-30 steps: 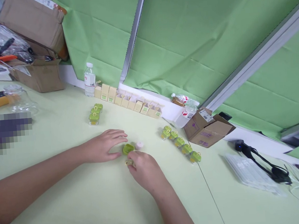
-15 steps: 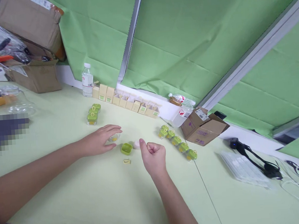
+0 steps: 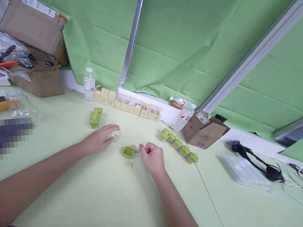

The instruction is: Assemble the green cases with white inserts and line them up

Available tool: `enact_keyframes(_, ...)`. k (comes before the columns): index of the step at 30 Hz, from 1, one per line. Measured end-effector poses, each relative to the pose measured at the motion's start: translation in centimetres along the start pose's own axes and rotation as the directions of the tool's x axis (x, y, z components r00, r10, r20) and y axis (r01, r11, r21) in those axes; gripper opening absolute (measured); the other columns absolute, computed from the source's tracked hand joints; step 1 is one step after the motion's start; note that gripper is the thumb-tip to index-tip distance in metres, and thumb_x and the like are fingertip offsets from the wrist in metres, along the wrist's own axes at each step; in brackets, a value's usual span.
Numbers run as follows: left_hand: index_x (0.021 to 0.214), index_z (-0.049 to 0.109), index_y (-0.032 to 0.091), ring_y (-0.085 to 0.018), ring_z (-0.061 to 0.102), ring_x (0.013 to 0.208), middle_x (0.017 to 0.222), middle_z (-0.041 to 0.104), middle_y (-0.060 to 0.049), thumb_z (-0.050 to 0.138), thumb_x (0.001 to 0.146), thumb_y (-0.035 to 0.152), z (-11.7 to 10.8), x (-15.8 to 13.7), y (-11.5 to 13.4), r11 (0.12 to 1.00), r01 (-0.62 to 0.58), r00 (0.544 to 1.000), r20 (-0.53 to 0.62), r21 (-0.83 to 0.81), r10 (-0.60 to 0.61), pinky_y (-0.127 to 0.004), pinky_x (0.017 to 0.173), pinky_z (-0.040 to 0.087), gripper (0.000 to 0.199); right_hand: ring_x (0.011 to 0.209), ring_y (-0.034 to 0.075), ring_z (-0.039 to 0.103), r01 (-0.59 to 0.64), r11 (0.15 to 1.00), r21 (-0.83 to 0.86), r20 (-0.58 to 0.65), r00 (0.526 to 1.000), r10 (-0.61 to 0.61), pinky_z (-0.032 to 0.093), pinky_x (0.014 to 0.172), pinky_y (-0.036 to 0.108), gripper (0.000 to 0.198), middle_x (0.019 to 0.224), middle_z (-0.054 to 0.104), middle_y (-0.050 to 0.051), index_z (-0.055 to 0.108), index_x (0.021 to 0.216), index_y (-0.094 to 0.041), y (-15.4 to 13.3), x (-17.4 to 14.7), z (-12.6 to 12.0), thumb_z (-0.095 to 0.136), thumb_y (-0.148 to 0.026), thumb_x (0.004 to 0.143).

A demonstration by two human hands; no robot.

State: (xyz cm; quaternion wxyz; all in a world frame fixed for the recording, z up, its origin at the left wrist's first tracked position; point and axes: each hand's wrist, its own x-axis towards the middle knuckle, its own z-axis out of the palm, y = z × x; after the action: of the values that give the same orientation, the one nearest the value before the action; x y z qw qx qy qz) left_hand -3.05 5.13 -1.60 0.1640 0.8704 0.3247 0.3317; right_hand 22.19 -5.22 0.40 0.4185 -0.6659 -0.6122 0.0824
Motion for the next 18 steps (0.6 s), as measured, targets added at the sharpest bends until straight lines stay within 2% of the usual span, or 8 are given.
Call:
enact_keyframes(6,0.120,0.056,0.021,-0.026,0.058,0.116,0.125,0.062,-0.007,0.049,0.088,0.021,-0.6,0.4,0.8,0.997,0.071,0.977,-0.198,-0.026,-0.074,-0.040,0.099,0.046,0.033,0.047,0.010,0.025,-0.048,0.997,0.067,0.024,0.999,0.047,0.026,0.048,0.023,0.037,0.050,0.024,-0.010,0.056,0.066,-0.020,-0.5,-0.1,-0.1,0.060,-0.051,0.087)
enact_keyframes(10,0.111,0.058,0.020,-0.021,0.063,0.094,0.111,0.066,-0.006,0.050,0.088,0.023,-1.0,0.5,1.4,0.996,0.064,0.968,-0.238,-0.068,-0.079,-0.032,0.081,0.049,0.024,0.047,0.010,0.025,-0.050,0.994,0.098,0.063,0.997,0.044,0.025,0.048,0.023,0.036,0.051,0.023,-0.010,0.060,0.069,-0.020,-0.9,-0.3,0.0,0.061,-0.052,0.087)
enact_keyframes(12,0.107,0.059,0.020,-0.016,0.062,0.079,0.104,0.067,-0.004,0.051,0.089,0.026,-1.2,0.3,2.0,0.994,0.049,0.985,-0.163,-0.093,-0.063,-0.028,0.070,0.048,0.020,0.047,0.010,0.024,-0.054,0.993,0.105,0.076,0.996,0.046,0.024,0.048,0.022,0.034,0.050,0.023,-0.011,0.061,0.073,-0.020,-1.0,-0.3,0.0,0.061,-0.051,0.087)
enact_keyframes(15,0.111,0.060,0.022,-0.013,0.060,0.064,0.101,0.069,-0.001,0.055,0.089,0.036,-1.3,-0.2,3.3,0.993,0.065,0.997,0.056,-0.098,-0.059,-0.026,0.062,0.045,0.026,0.046,0.010,0.025,-0.071,0.991,0.109,0.088,0.994,0.061,0.025,0.046,0.022,0.030,0.050,0.024,-0.011,0.064,0.080,-0.020,-1.0,-0.3,0.0,0.061,-0.049,0.088)
enact_keyframes(16,0.118,0.058,0.024,-0.015,0.063,0.069,0.105,0.070,-0.002,0.057,0.088,0.040,-1.1,-0.4,3.8,0.994,0.066,0.991,0.121,-0.085,-0.056,-0.027,0.065,0.046,0.034,0.045,0.010,0.026,-0.079,0.991,0.111,0.090,0.994,0.069,0.025,0.046,0.022,0.029,0.050,0.024,-0.011,0.065,0.083,-0.021,-0.9,-0.3,0.0,0.060,-0.048,0.088)
enact_keyframes(18,0.131,0.052,0.026,-0.022,0.068,0.093,0.121,0.067,-0.004,0.062,0.085,0.046,-0.5,-0.8,4.4,0.997,0.051,0.980,0.193,-0.054,-0.039,-0.029,0.075,0.049,0.052,0.044,0.010,0.029,-0.092,0.989,0.119,0.096,0.992,0.081,0.026,0.046,0.022,0.028,0.049,0.026,-0.011,0.065,0.086,-0.021,-0.8,-0.3,0.0,0.058,-0.048,0.090)
